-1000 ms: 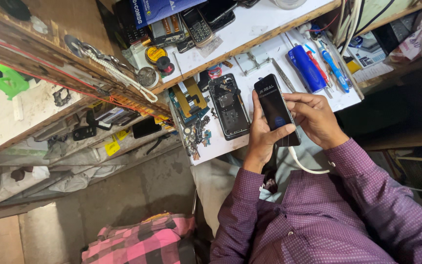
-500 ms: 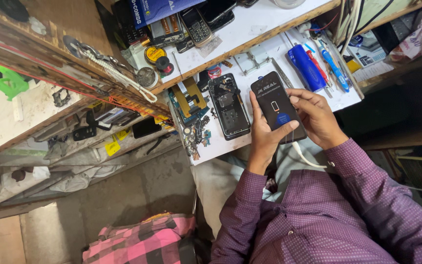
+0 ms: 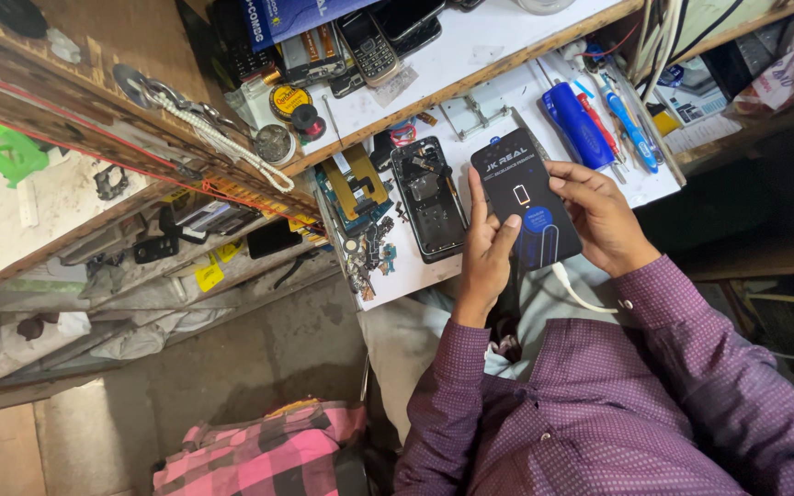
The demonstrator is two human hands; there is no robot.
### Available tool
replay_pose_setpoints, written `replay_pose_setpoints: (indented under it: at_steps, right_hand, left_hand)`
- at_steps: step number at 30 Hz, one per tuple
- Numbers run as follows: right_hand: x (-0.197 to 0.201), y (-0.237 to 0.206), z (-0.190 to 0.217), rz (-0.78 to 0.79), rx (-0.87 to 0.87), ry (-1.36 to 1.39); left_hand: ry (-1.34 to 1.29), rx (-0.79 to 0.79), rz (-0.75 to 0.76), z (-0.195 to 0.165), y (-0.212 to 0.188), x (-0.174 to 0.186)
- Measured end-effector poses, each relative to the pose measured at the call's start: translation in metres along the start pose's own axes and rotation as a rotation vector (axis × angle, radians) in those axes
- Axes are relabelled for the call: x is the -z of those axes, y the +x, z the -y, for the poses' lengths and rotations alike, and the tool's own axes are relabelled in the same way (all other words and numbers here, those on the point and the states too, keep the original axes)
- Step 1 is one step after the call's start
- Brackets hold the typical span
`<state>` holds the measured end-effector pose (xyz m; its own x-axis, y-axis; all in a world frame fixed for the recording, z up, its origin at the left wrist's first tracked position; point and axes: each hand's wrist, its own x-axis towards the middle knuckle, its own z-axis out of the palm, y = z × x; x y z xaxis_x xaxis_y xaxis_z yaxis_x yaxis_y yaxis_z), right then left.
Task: The person tests a replacement phone screen with a black test board, then disassembles a phone, removes its back cover and battery, and connects the flex cable of a new teal screen assembly to the phone frame. They then apply adhesive from a tube to the phone frame.
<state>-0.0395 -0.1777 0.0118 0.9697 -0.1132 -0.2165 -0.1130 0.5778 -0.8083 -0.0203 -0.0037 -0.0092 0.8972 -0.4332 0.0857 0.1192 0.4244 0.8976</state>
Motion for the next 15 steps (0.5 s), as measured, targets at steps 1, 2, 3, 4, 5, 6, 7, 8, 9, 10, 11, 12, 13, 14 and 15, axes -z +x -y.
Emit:
replay_pose_setpoints:
  at_steps: [1,2,3,4,5,6,7,8,9,10,11,12,13,14,15]
  right_hand:
    - [-0.0005,0.0001,0.0002,0.003,-0.002,0.006]
    - [-0.0014,0.0004,0.0000,0.006,-0.003,0.012]
    - [-0.0013,0.0004,0.0004,0.008,-0.004,0.019]
    - [-0.0014,0.0003,0.0004,0.009,0.000,0.015]
    - [-0.0015,0.0002,0.0000,0.009,0.005,0.012]
    - [-0.0014,-0.0002,-0.0008,0.010,0.009,0.009]
    - [-0.0005,-0.0004,-0.0010,0.009,0.016,0.000]
    - [0.0002,-0.0002,-0.0018,0.008,0.024,-0.009]
    - [0.0005,0.0001,-0.0031,0.008,0.032,-0.018]
    - [0.0008,0.0001,-0.0043,0.002,0.036,-0.016]
    - [0.0020,-0.0002,-0.0045,-0.005,0.041,-0.015]
    - [0.0027,-0.0004,-0.0048,-0.011,0.046,-0.012]
    - [0.0025,-0.0004,-0.0052,-0.008,0.044,0.002]
    - [0.0019,-0.0001,-0.0054,-0.005,0.042,0.017]
    - [0.0021,0.0000,-0.0050,-0.001,0.040,0.031]
  left_hand:
    - [0.010,-0.018,0.005,0.0006,0.0003,0.0005]
    - [0.021,-0.035,0.010,0.0011,0.0005,0.0013]
    - [0.031,-0.052,0.016,0.0020,0.0008,0.0013]
    - [0.027,-0.057,0.019,0.0027,0.0007,0.0018]
    - [0.023,-0.061,0.022,0.0031,0.0005,0.0027]
    - [0.018,-0.064,0.025,0.0035,0.0000,0.0035]
    - [0.013,-0.066,0.026,0.0042,0.0001,0.0033]
    - [0.007,-0.068,0.027,0.0047,0.0003,0.0035]
    - [0.001,-0.070,0.028,0.0050,0.0002,0.0037]
    - [0.010,-0.066,0.025,0.0049,-0.0001,0.0043]
    - [0.019,-0.062,0.022,0.0050,0.0000,0.0041]
    - [0.029,-0.058,0.020,0.0048,0.0000,0.0043]
    - [0.034,-0.060,0.025,0.0043,0.0004,0.0048]
    - [0.040,-0.062,0.029,0.0037,0.0011,0.0057]
    - [0.045,-0.064,0.034,0.0034,0.0020,0.0061]
